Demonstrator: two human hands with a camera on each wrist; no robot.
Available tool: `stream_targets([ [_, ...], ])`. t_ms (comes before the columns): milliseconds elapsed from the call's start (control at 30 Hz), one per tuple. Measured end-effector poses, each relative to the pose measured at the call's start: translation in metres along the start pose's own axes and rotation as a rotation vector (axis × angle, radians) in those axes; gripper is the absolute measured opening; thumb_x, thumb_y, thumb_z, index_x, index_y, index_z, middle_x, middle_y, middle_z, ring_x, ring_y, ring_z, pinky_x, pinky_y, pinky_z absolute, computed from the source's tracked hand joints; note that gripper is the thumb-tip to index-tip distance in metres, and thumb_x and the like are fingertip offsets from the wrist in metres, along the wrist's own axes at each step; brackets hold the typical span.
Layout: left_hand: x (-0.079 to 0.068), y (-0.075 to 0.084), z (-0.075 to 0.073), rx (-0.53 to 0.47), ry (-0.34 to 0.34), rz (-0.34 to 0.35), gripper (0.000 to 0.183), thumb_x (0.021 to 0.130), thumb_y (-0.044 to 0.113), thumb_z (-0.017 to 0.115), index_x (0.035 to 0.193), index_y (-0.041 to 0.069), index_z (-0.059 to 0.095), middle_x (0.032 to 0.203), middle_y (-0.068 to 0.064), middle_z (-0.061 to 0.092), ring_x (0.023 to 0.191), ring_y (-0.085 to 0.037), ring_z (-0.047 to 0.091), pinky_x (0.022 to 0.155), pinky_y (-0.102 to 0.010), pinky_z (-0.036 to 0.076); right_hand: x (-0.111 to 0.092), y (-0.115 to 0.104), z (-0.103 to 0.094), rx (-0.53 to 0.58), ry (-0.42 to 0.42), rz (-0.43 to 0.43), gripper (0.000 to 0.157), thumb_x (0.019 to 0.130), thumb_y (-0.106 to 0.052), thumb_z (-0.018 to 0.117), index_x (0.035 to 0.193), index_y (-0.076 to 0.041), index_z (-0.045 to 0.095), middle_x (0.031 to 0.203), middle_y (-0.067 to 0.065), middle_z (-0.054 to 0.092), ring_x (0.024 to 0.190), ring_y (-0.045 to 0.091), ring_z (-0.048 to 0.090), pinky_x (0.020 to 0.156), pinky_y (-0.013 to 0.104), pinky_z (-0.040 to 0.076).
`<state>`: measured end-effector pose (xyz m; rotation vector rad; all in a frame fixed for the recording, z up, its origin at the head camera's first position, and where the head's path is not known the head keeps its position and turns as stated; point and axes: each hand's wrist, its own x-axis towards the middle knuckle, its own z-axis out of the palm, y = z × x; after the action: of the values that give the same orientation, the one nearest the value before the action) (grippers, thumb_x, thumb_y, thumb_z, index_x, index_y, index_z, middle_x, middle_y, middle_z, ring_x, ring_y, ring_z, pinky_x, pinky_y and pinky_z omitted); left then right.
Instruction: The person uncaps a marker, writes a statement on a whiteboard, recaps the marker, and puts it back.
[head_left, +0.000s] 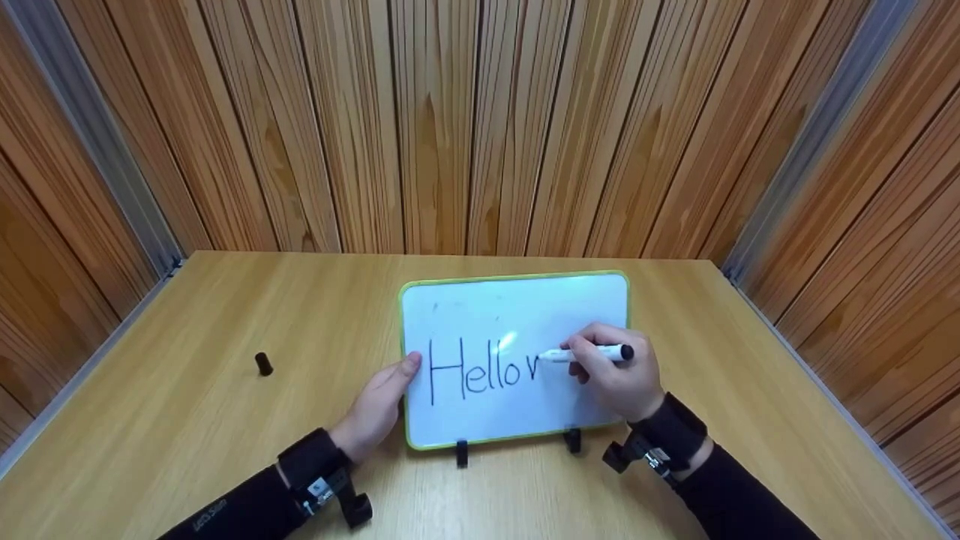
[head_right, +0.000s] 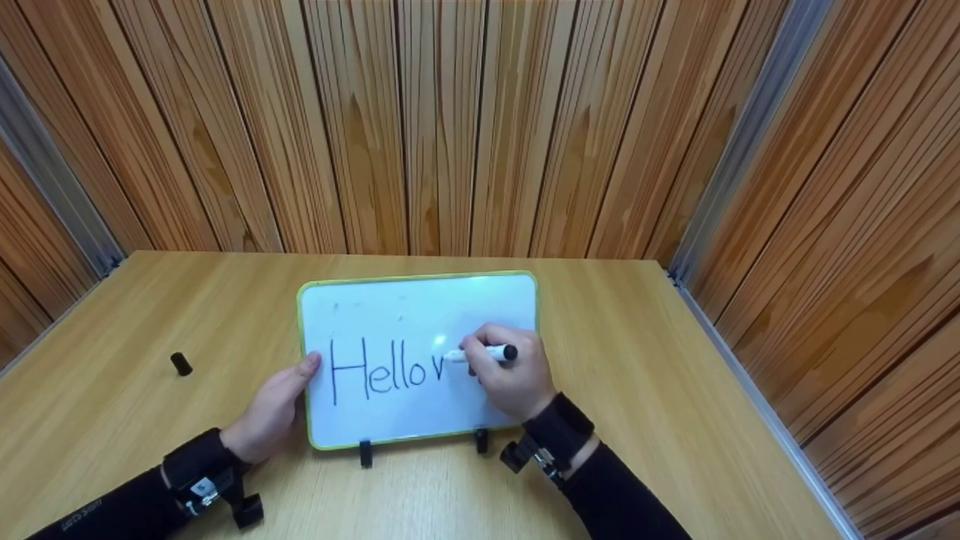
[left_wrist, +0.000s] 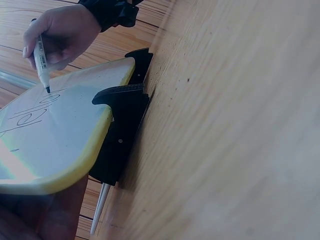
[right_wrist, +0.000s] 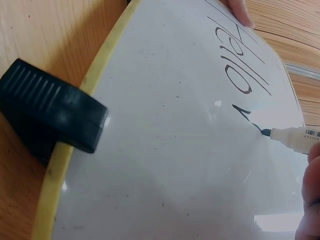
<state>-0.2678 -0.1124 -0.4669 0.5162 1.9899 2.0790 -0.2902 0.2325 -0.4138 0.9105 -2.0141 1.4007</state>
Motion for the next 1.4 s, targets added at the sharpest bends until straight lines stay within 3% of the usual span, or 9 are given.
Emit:
stream_targets([
  [333, -0.0003, 0.0007, 0.0001, 0.003, -0.002, 0.003, 0.07, 0.123, 0.051, 0.029, 0.159, -0.005, 0.053, 0.138, -0.019, 0.075, 0.128, -0.027, 0.072, 0.109, -0.034, 0.052, -0.0002, 0.0001, -0.001, -0.015, -0.003, 0.02, 0.029, 0.098, 0.013, 0.067, 0.083, -0.008, 0.081, 0.065, 0.003, 0.07, 0.051, 0.018, 0.062, 0.048, 0.023, 0.047],
  [733, 0.0014, -0.0014, 0.001, 0.017, 0.017, 0.011, 0.069, 0.123, 0.047, 0.03, 0.151, -0.009, 0.059, 0.133, -0.02, 0.077, 0.126, -0.024, 0.072, 0.109, -0.032, 0.051, 0.0, 0.0026, -0.0047, 0.041, -0.105, 0.058, 0.032, 0.095, 0.015, 0.064, 0.078, -0.008, 0.078, 0.058, 0.004, 0.065, 0.046, 0.019, 0.057, 0.044, 0.024, 0.047],
  [967, -0.0004, -0.0002, -0.0006, 0.02, 0.003, 0.01, 0.069, 0.123, 0.049, 0.029, 0.157, -0.006, 0.054, 0.139, -0.018, 0.075, 0.131, -0.025, 0.07, 0.113, -0.032, 0.049, 0.0004, 0.0029, -0.0046, 0.063, -0.15, 0.096, 0.032, 0.096, 0.014, 0.064, 0.078, -0.008, 0.077, 0.059, 0.005, 0.064, 0.046, 0.021, 0.055, 0.044, 0.024, 0.047],
  [1400, -0.0011, 0.0004, -0.001, 0.026, -0.002, 0.008, 0.07, 0.123, 0.051, 0.029, 0.163, -0.003, 0.049, 0.145, -0.018, 0.072, 0.136, -0.026, 0.068, 0.116, -0.034, 0.048, 0.0005, 0.0017, -0.0047, 0.059, -0.124, 0.111, 0.034, 0.097, 0.015, 0.064, 0.077, -0.009, 0.077, 0.058, 0.006, 0.064, 0.046, 0.02, 0.056, 0.045, 0.023, 0.047],
])
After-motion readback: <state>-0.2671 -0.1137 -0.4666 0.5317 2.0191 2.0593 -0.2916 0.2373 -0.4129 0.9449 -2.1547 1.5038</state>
